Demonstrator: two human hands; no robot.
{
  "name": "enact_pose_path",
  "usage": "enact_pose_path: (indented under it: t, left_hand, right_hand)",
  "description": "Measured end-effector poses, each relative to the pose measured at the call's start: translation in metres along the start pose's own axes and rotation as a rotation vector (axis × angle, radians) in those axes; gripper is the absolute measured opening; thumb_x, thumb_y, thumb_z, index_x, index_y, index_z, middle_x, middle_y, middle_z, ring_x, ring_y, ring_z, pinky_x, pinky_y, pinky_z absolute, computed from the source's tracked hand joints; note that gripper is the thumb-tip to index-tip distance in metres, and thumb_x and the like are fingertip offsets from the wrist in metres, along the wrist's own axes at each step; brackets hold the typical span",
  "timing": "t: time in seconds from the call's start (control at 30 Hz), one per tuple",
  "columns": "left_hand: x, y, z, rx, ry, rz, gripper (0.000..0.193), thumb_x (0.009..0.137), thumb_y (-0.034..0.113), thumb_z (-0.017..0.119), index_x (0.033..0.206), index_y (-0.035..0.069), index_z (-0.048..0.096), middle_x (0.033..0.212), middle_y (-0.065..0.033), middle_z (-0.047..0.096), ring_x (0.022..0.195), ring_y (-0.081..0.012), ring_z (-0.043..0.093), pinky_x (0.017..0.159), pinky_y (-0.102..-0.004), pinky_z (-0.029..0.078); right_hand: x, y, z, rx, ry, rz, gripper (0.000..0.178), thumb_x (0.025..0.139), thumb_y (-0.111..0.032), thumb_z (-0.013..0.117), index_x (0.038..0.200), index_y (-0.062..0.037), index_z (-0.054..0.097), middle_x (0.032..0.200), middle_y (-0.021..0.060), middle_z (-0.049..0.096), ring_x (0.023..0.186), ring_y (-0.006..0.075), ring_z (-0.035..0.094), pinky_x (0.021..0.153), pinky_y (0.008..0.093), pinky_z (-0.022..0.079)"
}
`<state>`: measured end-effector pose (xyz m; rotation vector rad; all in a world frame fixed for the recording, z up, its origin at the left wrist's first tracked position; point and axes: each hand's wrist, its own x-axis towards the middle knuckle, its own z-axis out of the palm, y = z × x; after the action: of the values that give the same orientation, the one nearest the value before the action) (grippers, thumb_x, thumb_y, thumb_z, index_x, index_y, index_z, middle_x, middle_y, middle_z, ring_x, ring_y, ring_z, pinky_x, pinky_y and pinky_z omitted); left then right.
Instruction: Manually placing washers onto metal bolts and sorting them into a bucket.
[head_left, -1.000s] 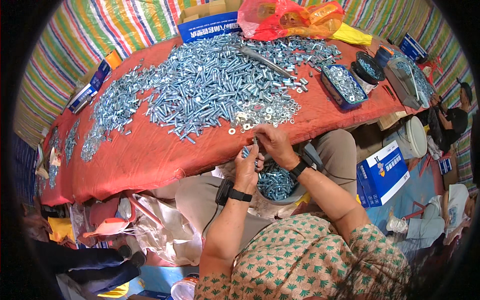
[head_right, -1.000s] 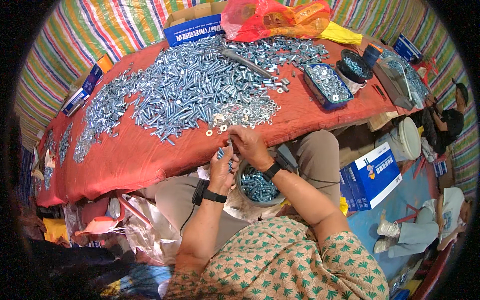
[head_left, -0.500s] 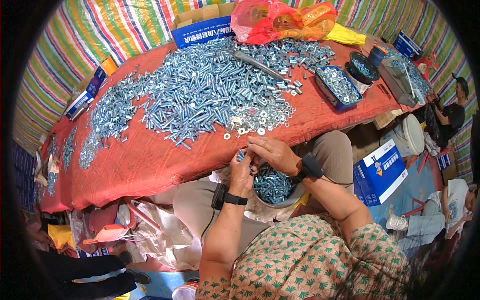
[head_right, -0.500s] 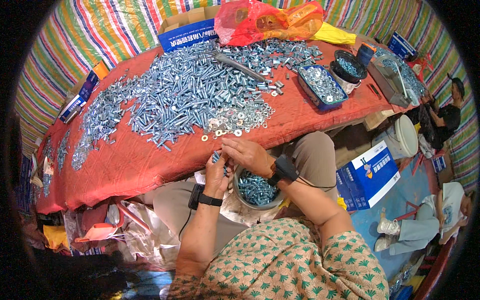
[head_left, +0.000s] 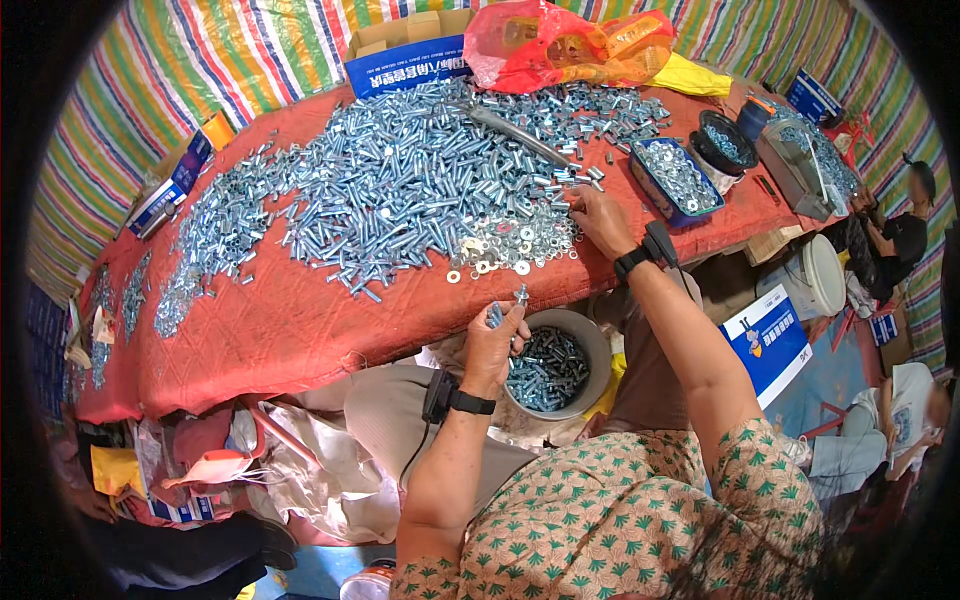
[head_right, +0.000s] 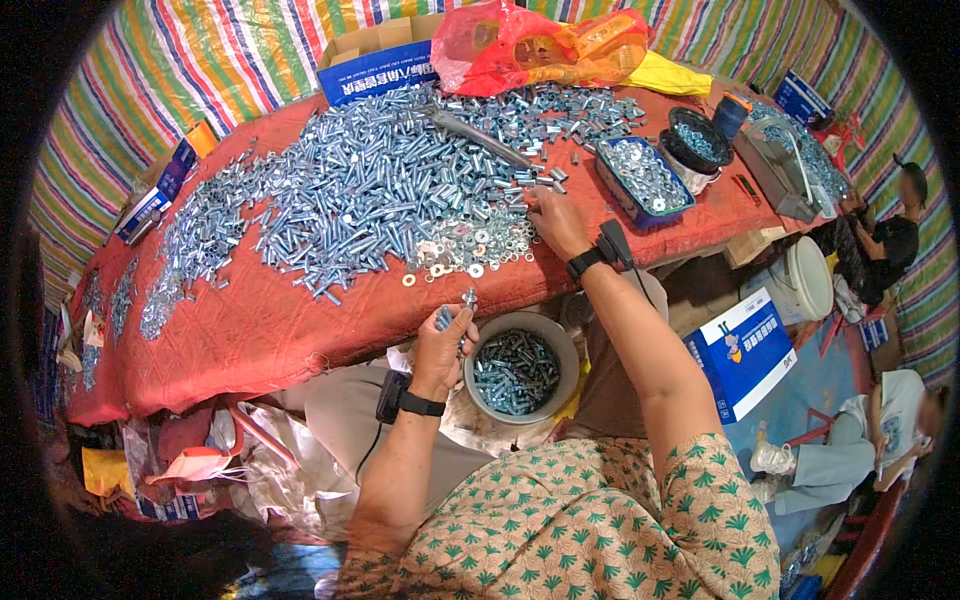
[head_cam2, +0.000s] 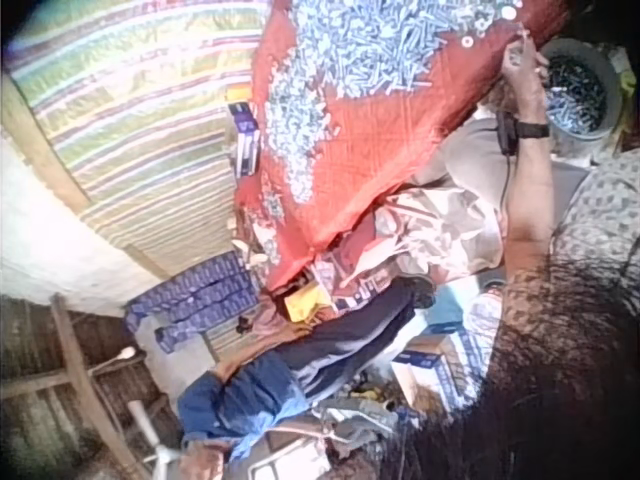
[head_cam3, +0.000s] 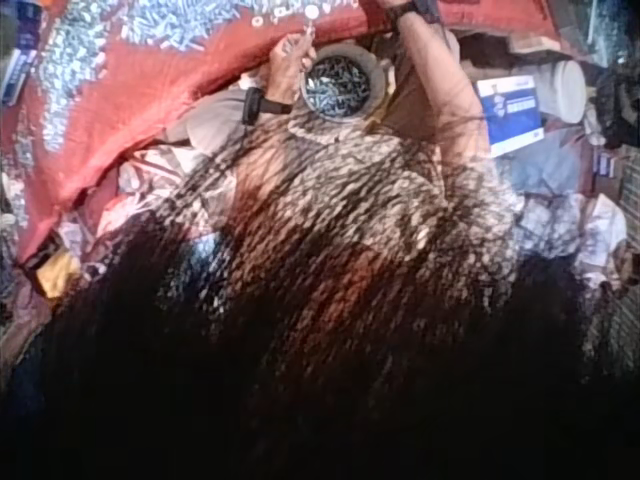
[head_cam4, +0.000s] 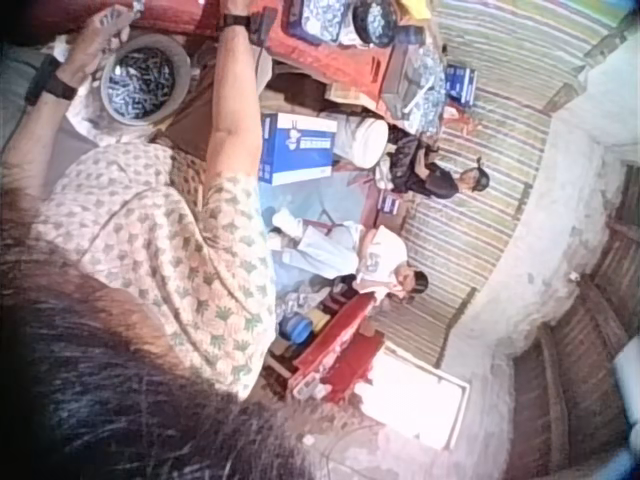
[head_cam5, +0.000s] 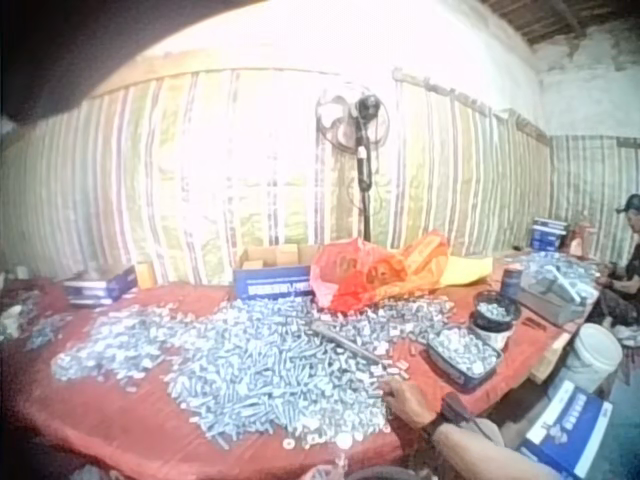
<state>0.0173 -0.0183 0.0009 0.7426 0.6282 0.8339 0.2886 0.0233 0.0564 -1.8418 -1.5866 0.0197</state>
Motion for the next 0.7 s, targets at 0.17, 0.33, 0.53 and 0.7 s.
enact_pose_path:
  t: [0.17,0.33,0.53,0.7]
  left_hand:
    - [0.002,0.000,0.001,0.006,-0.041,-0.037,0.013,0.091,0.015,0.067,0.094,0.006,0.058,0.067,-0.0054,0.060,0.049,-0.0087,0.049,0.043,-0.0194,0.036]
    - [0.003,0.001,0.003,-0.002,-0.039,-0.063,0.014,0.091,0.014,0.066,0.095,0.004,0.058,0.067,-0.0062,0.060,0.049,-0.0091,0.049,0.043,-0.0195,0.036]
    - [0.000,0.001,-0.005,-0.001,-0.033,-0.063,0.019,0.089,0.021,0.069,0.094,0.006,0.058,0.066,-0.0029,0.060,0.048,-0.0065,0.047,0.043,-0.0191,0.033]
    - [-0.003,0.009,0.007,0.024,-0.129,-0.148,0.018,0.090,0.021,0.068,0.095,0.006,0.059,0.067,-0.0022,0.059,0.051,-0.0070,0.049,0.044,-0.0190,0.035]
  right_hand:
    - [0.018,0.014,0.006,-0.027,0.024,-0.177,0.015,0.073,0.004,0.058,0.086,0.0002,0.054,0.076,0.0224,0.059,0.078,0.0433,0.058,0.066,0.0502,0.043]
    - [0.024,0.023,0.015,-0.184,0.024,-0.312,0.012,0.074,0.007,0.053,0.085,0.0008,0.053,0.074,0.0236,0.058,0.077,0.0442,0.058,0.064,0.0507,0.042]
    - [0.015,-0.006,-0.004,0.122,0.079,-0.058,0.029,0.084,0.000,0.061,0.113,0.0020,0.055,0.075,0.0167,0.058,0.069,0.0263,0.060,0.060,0.0380,0.045]
    - [-0.050,-0.050,-0.018,0.839,-0.403,0.027,0.054,0.088,0.004,0.060,0.138,-0.0086,0.043,0.099,0.0000,0.059,0.088,0.0079,0.057,0.072,0.0231,0.048]
